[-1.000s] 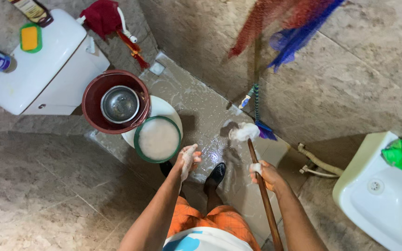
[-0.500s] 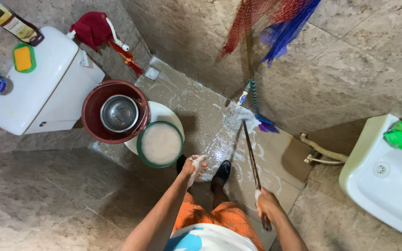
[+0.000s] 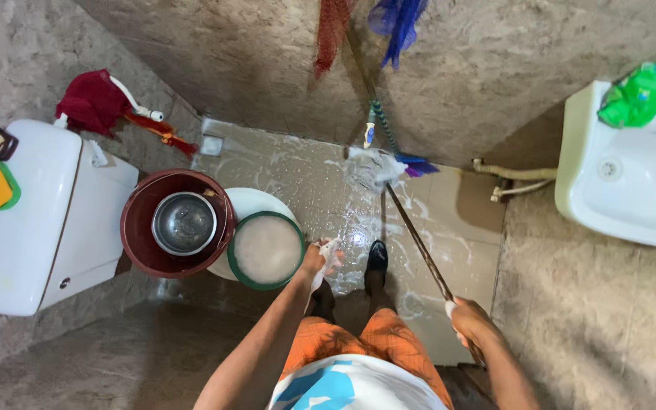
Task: The person scrubs the bathroom floor using a mop and soapy water, then uses a wooden pole to push the water toward a drain.
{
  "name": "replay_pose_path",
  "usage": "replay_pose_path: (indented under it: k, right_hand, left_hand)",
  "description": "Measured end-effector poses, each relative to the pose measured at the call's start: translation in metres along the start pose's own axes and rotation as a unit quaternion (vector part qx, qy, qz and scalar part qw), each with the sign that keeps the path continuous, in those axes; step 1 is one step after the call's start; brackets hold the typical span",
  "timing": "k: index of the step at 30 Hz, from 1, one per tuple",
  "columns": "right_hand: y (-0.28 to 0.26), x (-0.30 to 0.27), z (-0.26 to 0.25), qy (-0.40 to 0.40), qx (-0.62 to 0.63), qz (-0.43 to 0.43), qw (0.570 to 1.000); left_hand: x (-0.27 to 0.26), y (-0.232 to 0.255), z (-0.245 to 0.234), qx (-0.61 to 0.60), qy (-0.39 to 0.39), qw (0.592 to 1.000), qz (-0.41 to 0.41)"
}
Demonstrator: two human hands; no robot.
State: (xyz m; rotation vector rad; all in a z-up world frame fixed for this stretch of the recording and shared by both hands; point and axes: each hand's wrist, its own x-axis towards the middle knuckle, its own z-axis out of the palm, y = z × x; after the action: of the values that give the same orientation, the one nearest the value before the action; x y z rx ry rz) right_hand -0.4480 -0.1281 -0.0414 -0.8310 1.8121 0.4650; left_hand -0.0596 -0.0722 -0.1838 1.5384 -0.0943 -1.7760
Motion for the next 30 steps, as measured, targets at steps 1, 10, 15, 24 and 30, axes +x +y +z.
replay_pose_path:
  k: [1,10,15,24,30]
  right_hand:
    - [0.022,0.0,0.005,-0.021,-0.007,-0.021,1.0]
    - [0.009,0.035,0.091,-0.032,0.002,-0.091,0.995]
    - [-0.073,0.046,0.098,0.012,-0.045,-0.121,0.992]
    - [0.091,0.038,0.042,0.123,-0.142,-0.141,0.972]
    - [0.18,0.009,0.033,0.055,0.026,0.088,0.994]
  left_hand:
    - [0.0,-0.004,-0.005,0.015,-0.001,1.0,0.008]
    - [-0.03,-0.018,-0.046,-0.041,-0.008,0.999,-0.012]
    - [-0.076,0.001,-0.039,0.075,0.044,0.996,-0.003]
    - [-0.033,-0.022,0.004,-0.049,-0.095,0.992,0.073]
    - [-0.068,-0.021,0.058,0.044,-0.026,0.999,-0.014]
